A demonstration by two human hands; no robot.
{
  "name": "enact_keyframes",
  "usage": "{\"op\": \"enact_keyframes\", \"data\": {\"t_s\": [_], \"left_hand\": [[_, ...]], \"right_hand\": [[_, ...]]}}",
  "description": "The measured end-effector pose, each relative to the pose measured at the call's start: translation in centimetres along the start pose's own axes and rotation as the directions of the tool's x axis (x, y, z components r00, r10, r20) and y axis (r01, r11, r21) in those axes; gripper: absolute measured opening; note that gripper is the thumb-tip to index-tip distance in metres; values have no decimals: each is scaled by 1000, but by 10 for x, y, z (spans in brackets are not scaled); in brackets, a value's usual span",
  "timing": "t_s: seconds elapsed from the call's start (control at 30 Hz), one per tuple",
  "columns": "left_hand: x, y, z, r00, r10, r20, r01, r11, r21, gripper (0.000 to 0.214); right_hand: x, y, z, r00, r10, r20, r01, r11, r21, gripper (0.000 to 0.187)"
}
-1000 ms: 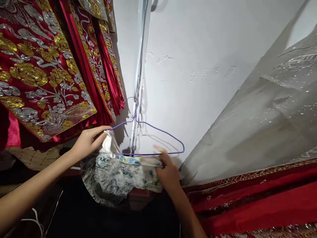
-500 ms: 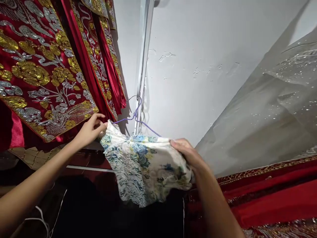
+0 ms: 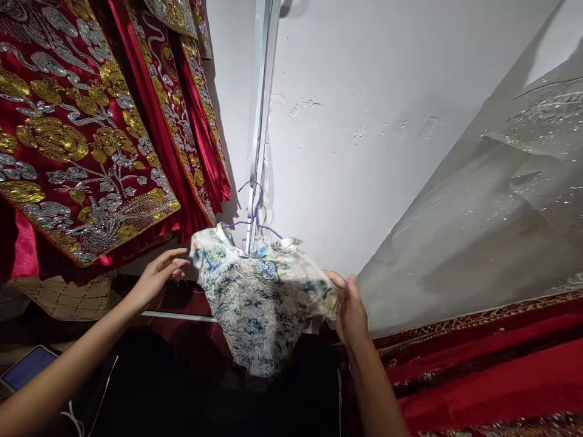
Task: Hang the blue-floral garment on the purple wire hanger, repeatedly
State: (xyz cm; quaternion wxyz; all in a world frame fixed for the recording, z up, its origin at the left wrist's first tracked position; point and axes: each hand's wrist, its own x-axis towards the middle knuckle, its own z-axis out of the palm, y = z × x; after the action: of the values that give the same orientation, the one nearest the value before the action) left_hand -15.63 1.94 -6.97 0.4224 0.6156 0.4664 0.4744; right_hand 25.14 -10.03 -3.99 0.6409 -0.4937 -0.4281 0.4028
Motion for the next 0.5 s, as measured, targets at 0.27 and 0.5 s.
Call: {"op": "enact_keyframes", "data": {"t_s": [0.27, 0.5], "left_hand": [[-25, 73, 72, 952, 77, 297, -7, 974, -228, 39], [-56, 94, 88, 875, 109, 471, -16, 981, -196, 35]], "right_hand": [[-24, -45, 75, 941, -6, 338, 216, 780, -588, 52], [-16, -30, 62, 964, 11, 265, 87, 931, -355, 38]]}}
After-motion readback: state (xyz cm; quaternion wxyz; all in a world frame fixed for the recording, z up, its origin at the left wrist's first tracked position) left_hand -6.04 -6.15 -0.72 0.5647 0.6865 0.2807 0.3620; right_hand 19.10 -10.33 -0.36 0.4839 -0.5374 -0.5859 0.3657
